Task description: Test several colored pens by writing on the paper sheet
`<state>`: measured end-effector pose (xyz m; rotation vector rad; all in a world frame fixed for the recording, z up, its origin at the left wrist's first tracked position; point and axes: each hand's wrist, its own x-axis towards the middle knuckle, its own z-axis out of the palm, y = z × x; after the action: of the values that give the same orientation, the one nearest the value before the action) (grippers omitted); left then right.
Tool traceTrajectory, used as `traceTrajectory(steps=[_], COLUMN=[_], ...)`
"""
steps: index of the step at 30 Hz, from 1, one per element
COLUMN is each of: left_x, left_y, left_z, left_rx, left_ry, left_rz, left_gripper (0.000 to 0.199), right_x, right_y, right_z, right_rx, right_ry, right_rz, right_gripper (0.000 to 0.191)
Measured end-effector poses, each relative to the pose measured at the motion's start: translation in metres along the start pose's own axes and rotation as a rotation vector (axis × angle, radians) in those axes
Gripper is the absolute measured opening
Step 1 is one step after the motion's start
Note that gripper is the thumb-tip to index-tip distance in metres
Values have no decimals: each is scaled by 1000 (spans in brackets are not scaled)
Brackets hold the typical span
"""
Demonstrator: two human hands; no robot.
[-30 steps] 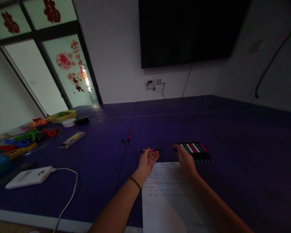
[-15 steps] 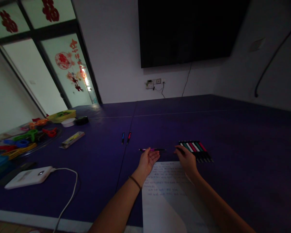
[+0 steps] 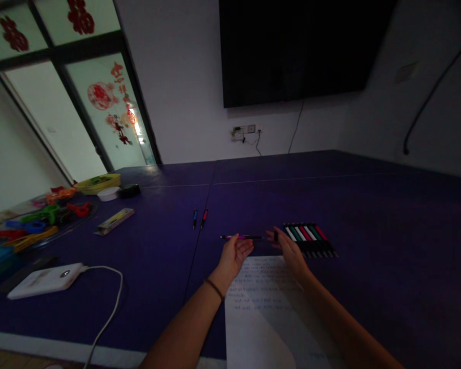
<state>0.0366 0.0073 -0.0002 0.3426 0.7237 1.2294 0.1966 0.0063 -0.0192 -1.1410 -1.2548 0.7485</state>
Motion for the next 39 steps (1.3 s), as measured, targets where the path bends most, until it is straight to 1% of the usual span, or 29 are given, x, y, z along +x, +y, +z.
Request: traceTrajectory(steps=[3, 6, 9, 16, 22, 28, 31, 36, 39], left_x=[0, -1, -2, -2, -1, -2, -3, -8, -11], left_y=[0, 0, 0, 1, -1, -1, -3, -6, -6], left_z=[0, 0, 1, 2, 1, 1, 1, 0, 0], left_rx=[7, 9, 13, 13, 25, 45, 70, 148, 185], left_ry=[4, 1, 2, -3, -34, -55, -100, -255, -301], left_rz=[-1, -6, -9, -23, -18, -34, -51, -127, -137], left_gripper=[20, 20, 19, 20, 21, 18, 18, 22, 23], right_x=[0, -1, -3, -4, -4, -5, -6, -7, -7], right_y=[2, -2, -8, -11, -10, -10, -13, -16, -18], right_z=[1, 0, -1, -2, -1, -1, 1, 4, 3], right_rx=[-11, -63, -99, -133, -99, -136, -159, -168, -184], right_ry=[-25, -47, -39, 8, -70, -28, -40, -88, -108], right_rz=[-23, -28, -24, -2, -26, 0, 2, -44, -32], right_gripper=[51, 41, 35, 34, 31, 34, 34, 32, 34])
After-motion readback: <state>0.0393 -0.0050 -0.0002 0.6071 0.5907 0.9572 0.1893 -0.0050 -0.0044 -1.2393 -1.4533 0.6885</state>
